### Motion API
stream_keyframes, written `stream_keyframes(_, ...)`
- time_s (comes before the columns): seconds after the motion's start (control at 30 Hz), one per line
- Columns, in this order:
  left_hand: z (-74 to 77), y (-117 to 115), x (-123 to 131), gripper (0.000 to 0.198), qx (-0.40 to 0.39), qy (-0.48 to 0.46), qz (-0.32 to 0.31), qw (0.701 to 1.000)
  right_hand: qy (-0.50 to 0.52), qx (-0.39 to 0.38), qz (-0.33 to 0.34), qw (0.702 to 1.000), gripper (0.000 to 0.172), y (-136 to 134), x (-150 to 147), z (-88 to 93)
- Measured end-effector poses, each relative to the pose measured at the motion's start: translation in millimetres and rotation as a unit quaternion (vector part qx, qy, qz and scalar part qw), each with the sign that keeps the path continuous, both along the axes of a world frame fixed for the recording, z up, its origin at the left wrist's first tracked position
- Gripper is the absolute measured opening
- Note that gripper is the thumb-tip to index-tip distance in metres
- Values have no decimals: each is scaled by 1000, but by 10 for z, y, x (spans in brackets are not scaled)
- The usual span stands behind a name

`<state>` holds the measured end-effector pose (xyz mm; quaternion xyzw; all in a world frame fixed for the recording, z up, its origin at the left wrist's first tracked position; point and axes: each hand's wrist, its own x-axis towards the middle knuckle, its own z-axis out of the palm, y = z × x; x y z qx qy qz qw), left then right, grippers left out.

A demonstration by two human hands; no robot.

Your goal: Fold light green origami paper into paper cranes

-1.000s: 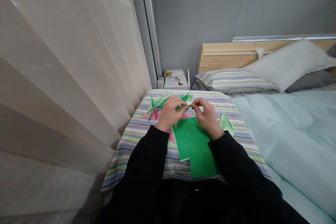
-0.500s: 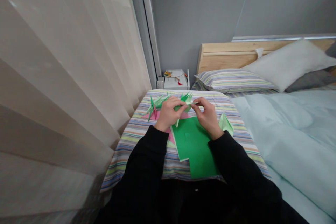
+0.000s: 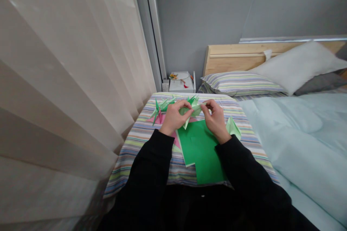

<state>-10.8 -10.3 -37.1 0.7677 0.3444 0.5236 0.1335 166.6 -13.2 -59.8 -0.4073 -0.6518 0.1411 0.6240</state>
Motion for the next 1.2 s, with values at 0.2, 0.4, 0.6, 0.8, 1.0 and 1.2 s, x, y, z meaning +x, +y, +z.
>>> stream_keyframes(0.2, 9, -13, -9, 7, -4, -6, 5, 1000, -15, 1, 21, 1000, 14, -25, 5, 20)
stream_keyframes(0.4, -7, -3, -16, 13, -32, -25, -20, 999, -32, -2, 30, 999, 12, -22, 4, 11)
stream_keyframes(0.6, -15, 3, -17, 12, -47, -31, -21, 998, -33, 2, 27, 999, 13, -20, -7, 6)
stream_keyframes(0.8, -12, 5, -14, 13, -52, -43, -26, 997, -35, 8, 25, 999, 15, -33, -23, 22)
stream_keyframes(1.0, -11, 6, -22, 12, -54, -40, -29, 997, -43, 13, 19, 999, 22, -31, -19, 20)
stream_keyframes(1.2, -9, 7, -21, 13, -56, -34, -26, 997, -40, 28, -1, 999, 32, -33, -22, 35)
